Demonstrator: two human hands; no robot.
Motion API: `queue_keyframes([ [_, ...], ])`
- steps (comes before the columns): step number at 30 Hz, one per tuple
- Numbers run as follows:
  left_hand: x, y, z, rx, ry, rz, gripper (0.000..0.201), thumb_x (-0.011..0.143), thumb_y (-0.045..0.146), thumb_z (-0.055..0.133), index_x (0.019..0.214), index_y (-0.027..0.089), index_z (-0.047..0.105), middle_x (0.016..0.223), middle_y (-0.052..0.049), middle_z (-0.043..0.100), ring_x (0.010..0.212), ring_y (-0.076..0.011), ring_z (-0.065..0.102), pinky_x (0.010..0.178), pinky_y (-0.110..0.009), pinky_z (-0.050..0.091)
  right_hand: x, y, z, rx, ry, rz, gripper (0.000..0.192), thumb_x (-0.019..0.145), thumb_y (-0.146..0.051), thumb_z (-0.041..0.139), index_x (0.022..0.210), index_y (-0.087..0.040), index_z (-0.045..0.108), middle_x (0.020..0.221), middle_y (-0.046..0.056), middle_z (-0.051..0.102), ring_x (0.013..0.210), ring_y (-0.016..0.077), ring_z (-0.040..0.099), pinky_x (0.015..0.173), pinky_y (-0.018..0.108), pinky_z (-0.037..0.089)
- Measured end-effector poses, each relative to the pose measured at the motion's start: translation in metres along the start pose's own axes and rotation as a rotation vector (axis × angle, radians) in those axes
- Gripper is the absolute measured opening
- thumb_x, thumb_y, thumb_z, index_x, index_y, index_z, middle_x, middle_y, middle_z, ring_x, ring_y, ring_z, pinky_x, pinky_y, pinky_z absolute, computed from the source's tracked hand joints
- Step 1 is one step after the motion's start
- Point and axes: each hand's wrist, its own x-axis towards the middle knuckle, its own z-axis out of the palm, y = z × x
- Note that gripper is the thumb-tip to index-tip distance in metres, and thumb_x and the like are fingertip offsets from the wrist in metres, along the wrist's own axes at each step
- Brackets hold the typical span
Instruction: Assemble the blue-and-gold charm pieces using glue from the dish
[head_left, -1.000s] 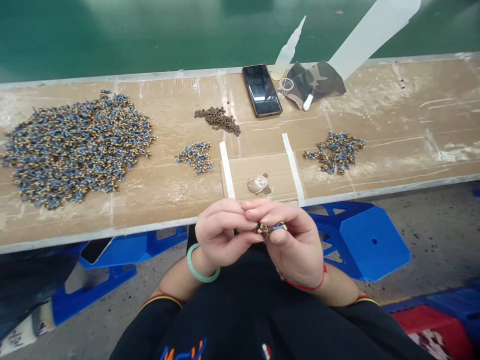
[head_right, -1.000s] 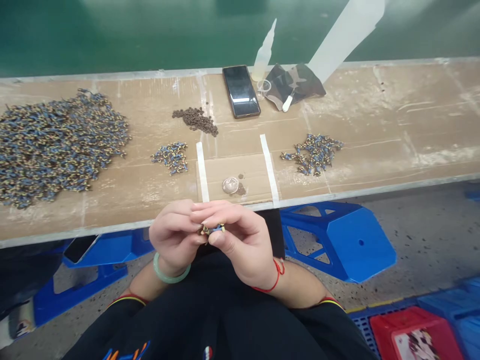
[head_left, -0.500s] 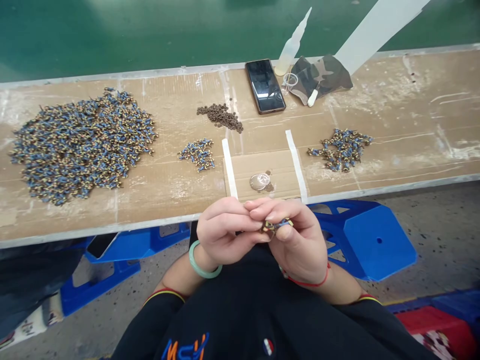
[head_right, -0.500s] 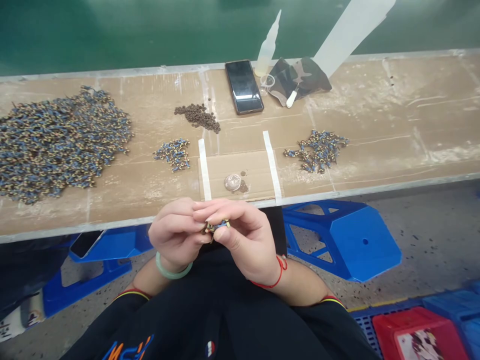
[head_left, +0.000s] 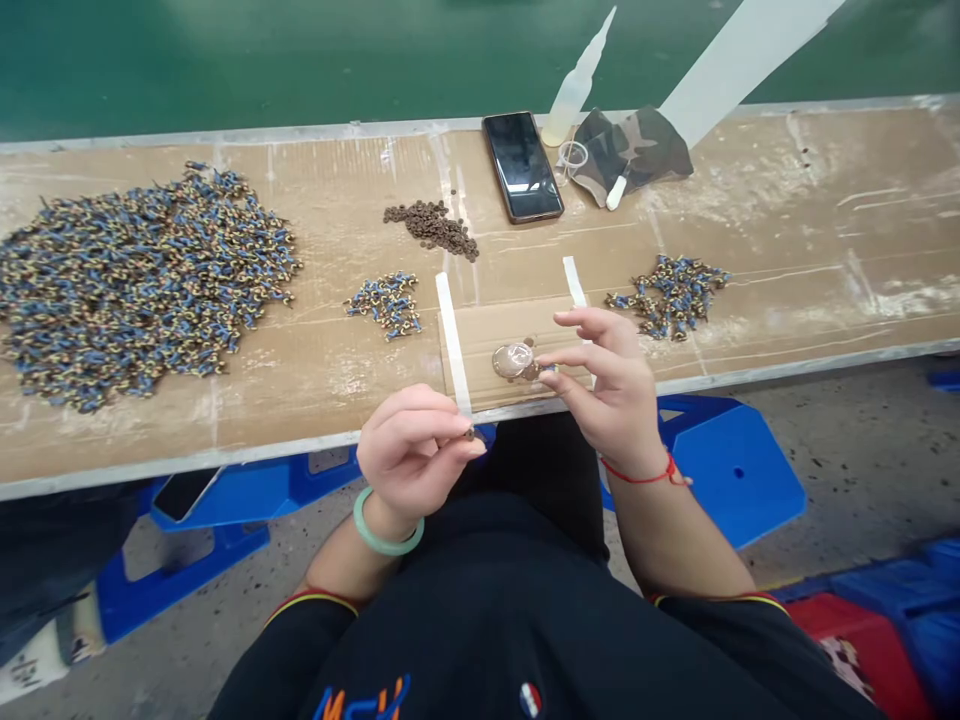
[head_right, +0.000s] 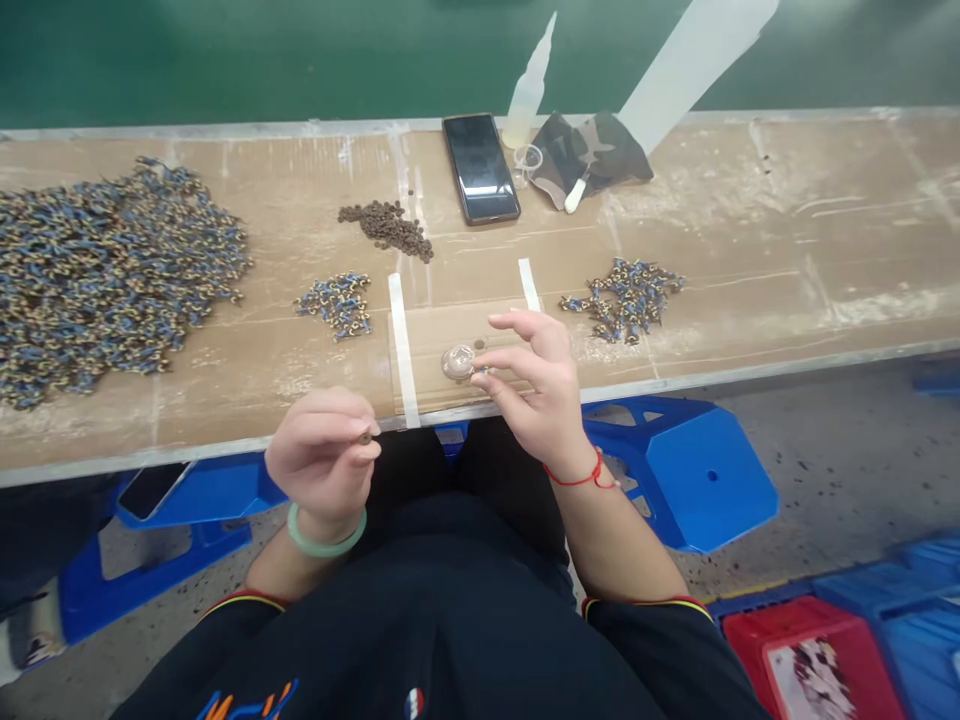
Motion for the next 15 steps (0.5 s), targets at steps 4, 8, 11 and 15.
queue_keyframes([
  [4, -0.002, 0.0, 0.0, -0.004, -0.01, -0.007, 0.012, 0.093, 0.029, 0.08, 0.096, 0.021, 0.072, 0.079, 0.002, 0.07, 0.062, -0.0101, 0.063, 0.056, -0.023, 0.051, -0.002, 0.009, 0.006, -0.029, 0.033, -0.038, 0.005, 0.092, -0.028, 0.076, 0.095, -0.03, 0.08, 0.127, 0.007, 0.069, 0.127, 0.0319, 0.062, 0.11, 0.057, 0.051],
  [8, -0.001, 0.0, 0.0, -0.003, -0.009, -0.01, 0.012, 0.093, 0.029, 0.08, 0.096, 0.022, 0.072, 0.079, 0.002, 0.07, 0.062, -0.0106, 0.063, 0.056, -0.023, 0.052, -0.004, 0.011, 0.011, -0.058, 0.044, -0.071, 0.006, 0.092, -0.028, 0.075, 0.096, -0.031, 0.08, 0.125, 0.007, 0.07, 0.127, 0.032, 0.061, 0.109, 0.057, 0.051],
  [11, 0.001, 0.001, 0.0, -0.002, -0.018, -0.01, 0.012, 0.093, 0.029, 0.08, 0.095, 0.021, 0.071, 0.077, 0.002, 0.069, 0.062, -0.0107, 0.064, 0.056, -0.023, 0.051, -0.006, 0.013, 0.012, -0.056, 0.051, -0.063, 0.007, 0.092, -0.027, 0.075, 0.095, -0.031, 0.08, 0.124, 0.006, 0.07, 0.127, 0.0317, 0.061, 0.11, 0.057, 0.051],
  [15, 0.002, 0.002, 0.002, 0.001, -0.022, -0.008, 0.013, 0.094, 0.031, 0.078, 0.093, 0.021, 0.071, 0.076, 0.001, 0.07, 0.06, -0.0102, 0.063, 0.054, -0.022, 0.05, -0.007, 0.014, 0.012, -0.025, 0.062, -0.037, 0.007, 0.091, -0.028, 0.075, 0.095, -0.031, 0.08, 0.123, 0.007, 0.07, 0.126, 0.0316, 0.061, 0.11, 0.058, 0.051],
])
